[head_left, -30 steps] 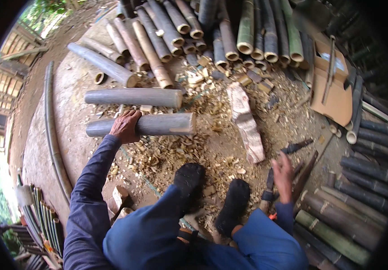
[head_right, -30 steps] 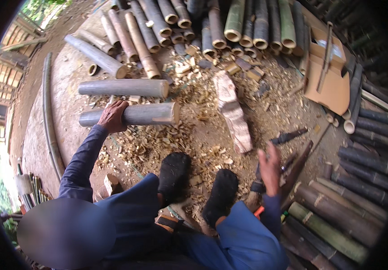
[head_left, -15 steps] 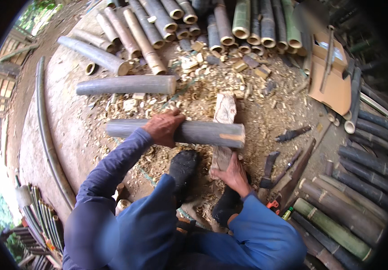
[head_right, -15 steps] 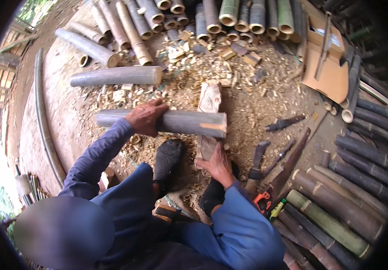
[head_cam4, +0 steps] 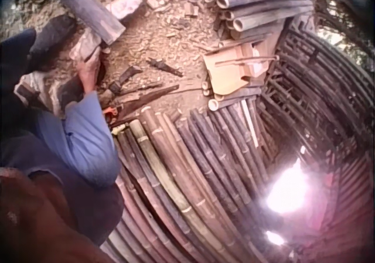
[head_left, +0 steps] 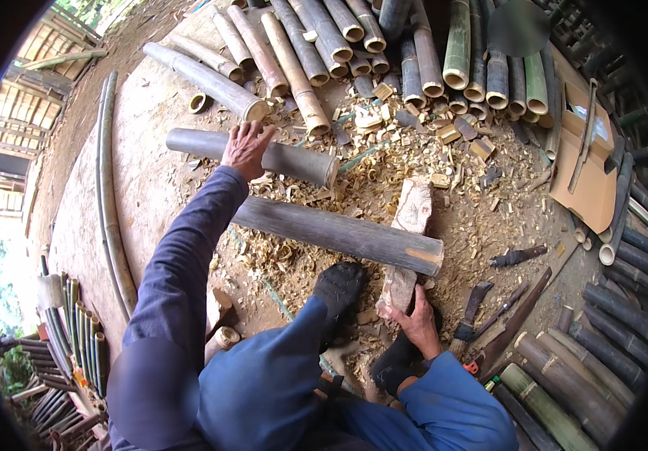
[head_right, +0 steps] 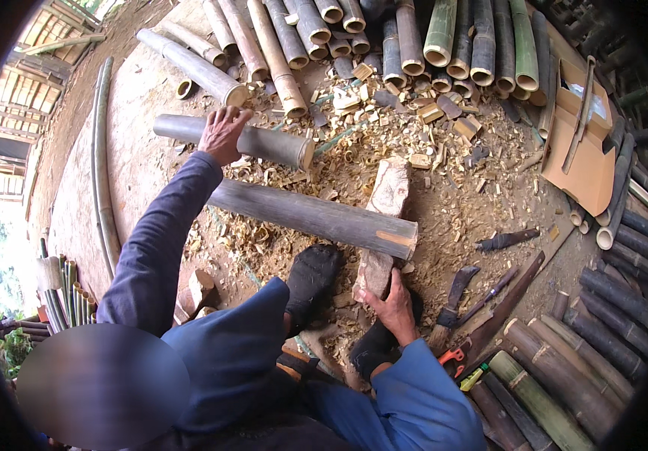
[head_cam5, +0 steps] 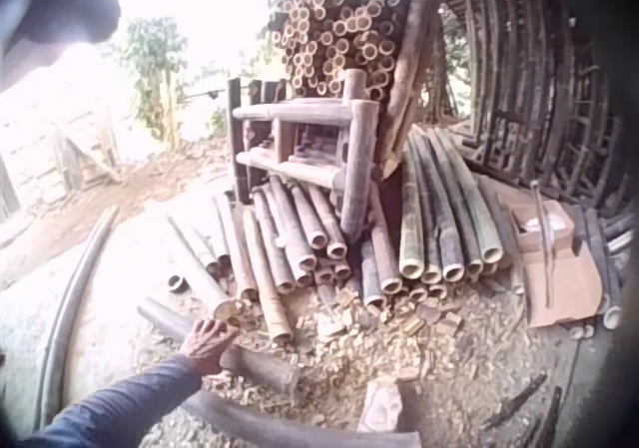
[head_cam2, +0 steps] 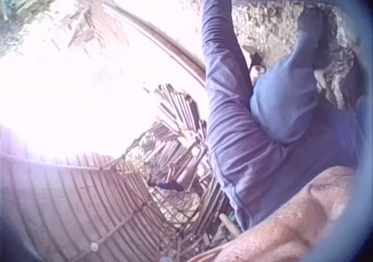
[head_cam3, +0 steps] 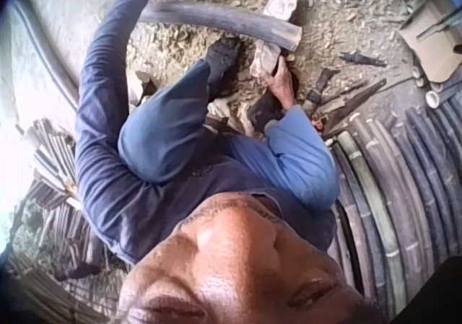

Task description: The person shaves the outer layer of bamboo stalks using a knife against a wooden block, handling the stalks one at a time and rotating them to reach all sides.

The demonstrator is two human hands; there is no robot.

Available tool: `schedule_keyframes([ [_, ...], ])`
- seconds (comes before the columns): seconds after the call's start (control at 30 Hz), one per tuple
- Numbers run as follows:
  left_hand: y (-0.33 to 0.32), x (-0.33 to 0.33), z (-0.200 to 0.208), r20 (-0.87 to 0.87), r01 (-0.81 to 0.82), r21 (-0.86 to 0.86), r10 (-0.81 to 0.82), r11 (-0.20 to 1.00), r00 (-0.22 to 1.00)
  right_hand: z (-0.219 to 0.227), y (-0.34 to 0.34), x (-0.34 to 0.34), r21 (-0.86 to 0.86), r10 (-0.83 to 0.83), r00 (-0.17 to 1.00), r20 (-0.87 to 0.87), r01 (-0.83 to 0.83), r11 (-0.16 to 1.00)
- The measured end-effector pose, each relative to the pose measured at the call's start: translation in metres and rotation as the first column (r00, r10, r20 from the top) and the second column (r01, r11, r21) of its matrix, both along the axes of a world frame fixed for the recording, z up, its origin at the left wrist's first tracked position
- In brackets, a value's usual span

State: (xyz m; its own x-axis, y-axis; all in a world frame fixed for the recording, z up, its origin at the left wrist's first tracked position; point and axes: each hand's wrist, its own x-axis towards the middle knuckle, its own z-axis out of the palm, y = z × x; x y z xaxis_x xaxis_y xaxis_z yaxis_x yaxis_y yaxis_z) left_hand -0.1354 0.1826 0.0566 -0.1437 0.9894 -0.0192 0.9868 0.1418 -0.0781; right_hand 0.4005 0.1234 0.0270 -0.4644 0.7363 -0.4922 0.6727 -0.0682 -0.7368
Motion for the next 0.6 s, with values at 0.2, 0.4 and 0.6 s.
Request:
schedule_keyframes([
  [0.2, 0.005, -0.029, -0.007, 0.127, 0.086, -0.281, -0.052, 0.956, 0.991, -0.004, 0.001, -0.004, 0.026, 0.009, 1.0, -0.019, -0.009, 1.0],
  [0.4, 0.035, 0.077, 0.058, 0.301, 0.175, -0.133, -0.128, 0.976, 0.945, 0.004, 0.004, 0.002, -0.006, -0.001, 0.999, 0.034, 0.001, 1.0],
  [0.6, 0.047, 0.162, 0.042, 0.419, 0.37, -0.151, -0.28, 0.917, 0.864, -0.023, 0.002, 0.011, 0.027, 0.027, 1.0, 0.012, -0.027, 0.999],
])
